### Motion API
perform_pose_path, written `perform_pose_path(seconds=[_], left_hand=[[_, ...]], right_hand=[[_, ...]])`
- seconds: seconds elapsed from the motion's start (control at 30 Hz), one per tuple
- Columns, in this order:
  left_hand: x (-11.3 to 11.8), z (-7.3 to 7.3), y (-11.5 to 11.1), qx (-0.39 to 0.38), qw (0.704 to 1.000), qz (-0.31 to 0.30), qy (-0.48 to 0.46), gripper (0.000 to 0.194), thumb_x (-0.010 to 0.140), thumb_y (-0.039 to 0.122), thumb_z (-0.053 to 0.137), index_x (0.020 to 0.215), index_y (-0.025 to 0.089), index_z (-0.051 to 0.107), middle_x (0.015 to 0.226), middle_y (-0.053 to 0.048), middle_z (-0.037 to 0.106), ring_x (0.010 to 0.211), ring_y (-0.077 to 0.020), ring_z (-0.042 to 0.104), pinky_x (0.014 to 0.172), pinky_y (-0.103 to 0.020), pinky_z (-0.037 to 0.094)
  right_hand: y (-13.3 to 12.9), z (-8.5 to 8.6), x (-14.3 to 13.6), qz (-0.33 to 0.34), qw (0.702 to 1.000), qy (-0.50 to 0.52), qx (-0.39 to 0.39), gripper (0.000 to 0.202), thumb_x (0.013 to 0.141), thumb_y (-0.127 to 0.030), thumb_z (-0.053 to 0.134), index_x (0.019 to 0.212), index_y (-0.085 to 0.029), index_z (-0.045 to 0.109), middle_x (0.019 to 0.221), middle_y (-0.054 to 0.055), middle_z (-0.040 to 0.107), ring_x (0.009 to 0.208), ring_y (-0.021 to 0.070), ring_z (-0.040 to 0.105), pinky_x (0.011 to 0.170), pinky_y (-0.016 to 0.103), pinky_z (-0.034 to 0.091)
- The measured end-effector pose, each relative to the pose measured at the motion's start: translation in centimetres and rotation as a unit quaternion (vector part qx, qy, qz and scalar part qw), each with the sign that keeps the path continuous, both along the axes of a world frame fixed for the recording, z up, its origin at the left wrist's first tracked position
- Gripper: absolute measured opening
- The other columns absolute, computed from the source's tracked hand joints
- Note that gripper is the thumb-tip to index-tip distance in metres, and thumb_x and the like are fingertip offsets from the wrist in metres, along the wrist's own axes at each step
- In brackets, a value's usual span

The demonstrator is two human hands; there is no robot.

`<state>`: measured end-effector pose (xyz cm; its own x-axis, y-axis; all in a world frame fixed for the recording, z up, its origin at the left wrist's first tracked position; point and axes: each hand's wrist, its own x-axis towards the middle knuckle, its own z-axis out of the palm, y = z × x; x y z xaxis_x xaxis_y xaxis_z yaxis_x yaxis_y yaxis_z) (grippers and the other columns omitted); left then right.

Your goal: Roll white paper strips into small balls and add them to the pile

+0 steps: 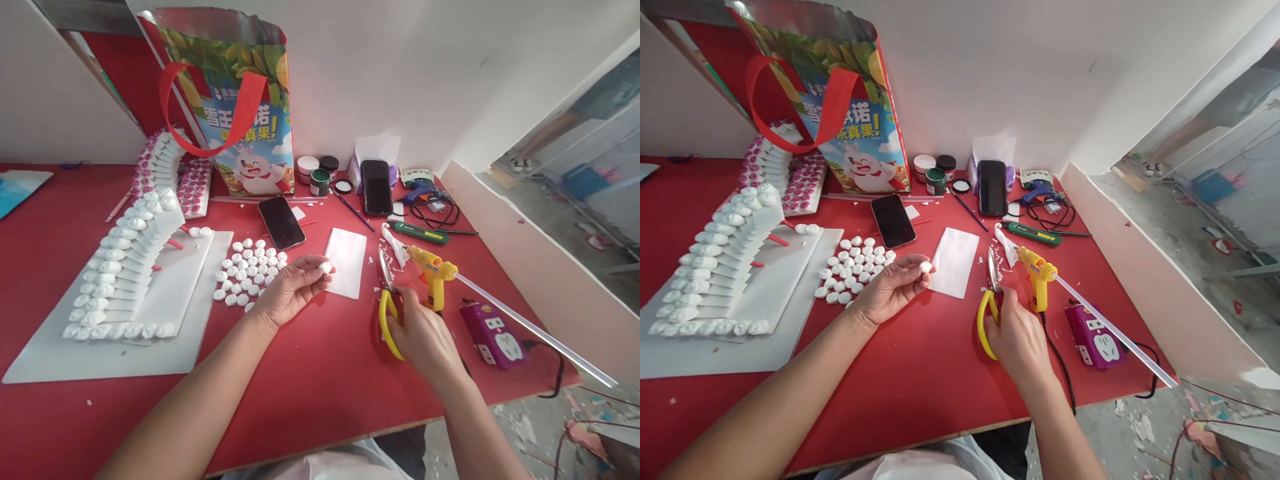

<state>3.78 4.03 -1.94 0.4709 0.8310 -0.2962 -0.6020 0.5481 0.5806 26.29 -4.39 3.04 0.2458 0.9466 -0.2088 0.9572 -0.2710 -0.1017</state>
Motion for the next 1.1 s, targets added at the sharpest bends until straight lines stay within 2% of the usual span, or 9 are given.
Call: perform_pose_path(seconds=[0.07,0.13,0.23,0.3,0.43,0.63,1.1], left_hand=[[0.1,-0.1,0.0,-0.001,1.000,0.003,-0.001,0.031,0.064,0.015,0.095,0.092,0.014,0.081,0.095,-0.007,0.079,0.074,-0.0090,0.073,0.075,-0.016,0.060],[0.1,-0.1,-0.1,0.002,1.000,0.001,-0.001,0.032,0.063,0.016,0.096,0.091,0.013,0.081,0.095,-0.006,0.079,0.071,-0.0077,0.071,0.072,-0.015,0.060],[0.2,-0.1,-0.1,0.003,1.000,-0.004,0.003,0.031,0.063,0.017,0.096,0.090,0.011,0.081,0.087,-0.005,0.077,0.068,-0.0072,0.070,0.069,-0.014,0.058],[0.2,0.0,-0.1,0.002,1.000,-0.001,0.007,0.030,0.064,0.017,0.095,0.089,0.011,0.080,0.085,-0.005,0.077,0.069,-0.0080,0.070,0.069,-0.014,0.058],[0.2,0.0,-0.1,0.008,1.000,0.008,0.005,0.031,0.062,0.017,0.096,0.086,0.013,0.078,0.081,-0.003,0.075,0.071,-0.0097,0.071,0.072,-0.018,0.059],[0.3,0.0,-0.1,0.017,1.000,0.008,0.013,0.027,0.064,0.016,0.094,0.083,0.012,0.075,0.079,-0.001,0.072,0.068,-0.0083,0.066,0.073,-0.020,0.057],[0.4,0.2,-0.2,0.027,0.999,-0.001,0.028,0.027,0.062,0.018,0.095,0.079,0.012,0.076,0.081,-0.002,0.073,0.073,-0.0109,0.068,0.076,-0.022,0.058]], right_hand=[[-0.5,-0.6,0.7,-0.013,0.993,0.113,0.042,0.040,0.088,-0.029,0.057,0.126,-0.018,0.052,0.067,-0.002,0.062,0.056,0.0190,0.059,0.053,0.026,0.037],[-0.9,-0.8,0.9,-0.015,0.968,0.231,0.097,0.043,0.089,-0.040,0.060,0.126,-0.021,0.049,0.071,-0.003,0.060,0.058,0.0169,0.056,0.056,0.027,0.043],[-1.1,-0.6,-0.1,0.010,0.936,0.314,0.157,0.053,0.083,-0.051,0.070,0.122,-0.023,0.047,0.077,-0.004,0.057,0.062,0.0151,0.054,0.060,0.027,0.047],[-1.1,-0.3,-1.1,0.041,0.933,0.320,0.156,0.051,0.083,-0.052,0.071,0.119,-0.023,0.047,0.078,-0.004,0.057,0.063,0.0145,0.053,0.059,0.026,0.046],[-1.2,-0.4,-2.6,0.093,0.946,0.275,0.146,0.052,0.082,-0.055,0.073,0.116,-0.022,0.051,0.083,0.000,0.062,0.066,0.0154,0.055,0.060,0.026,0.046],[-1.2,-1.0,-3.1,0.137,0.955,0.204,0.165,0.058,0.080,-0.059,0.077,0.117,-0.021,0.056,0.092,0.004,0.066,0.072,0.0182,0.060,0.063,0.028,0.047],[-0.8,-0.5,-3.3,0.123,0.958,0.216,0.143,0.037,0.090,-0.050,0.066,0.112,-0.021,0.059,0.087,0.004,0.070,0.065,0.0167,0.058,0.060,0.026,0.044]])
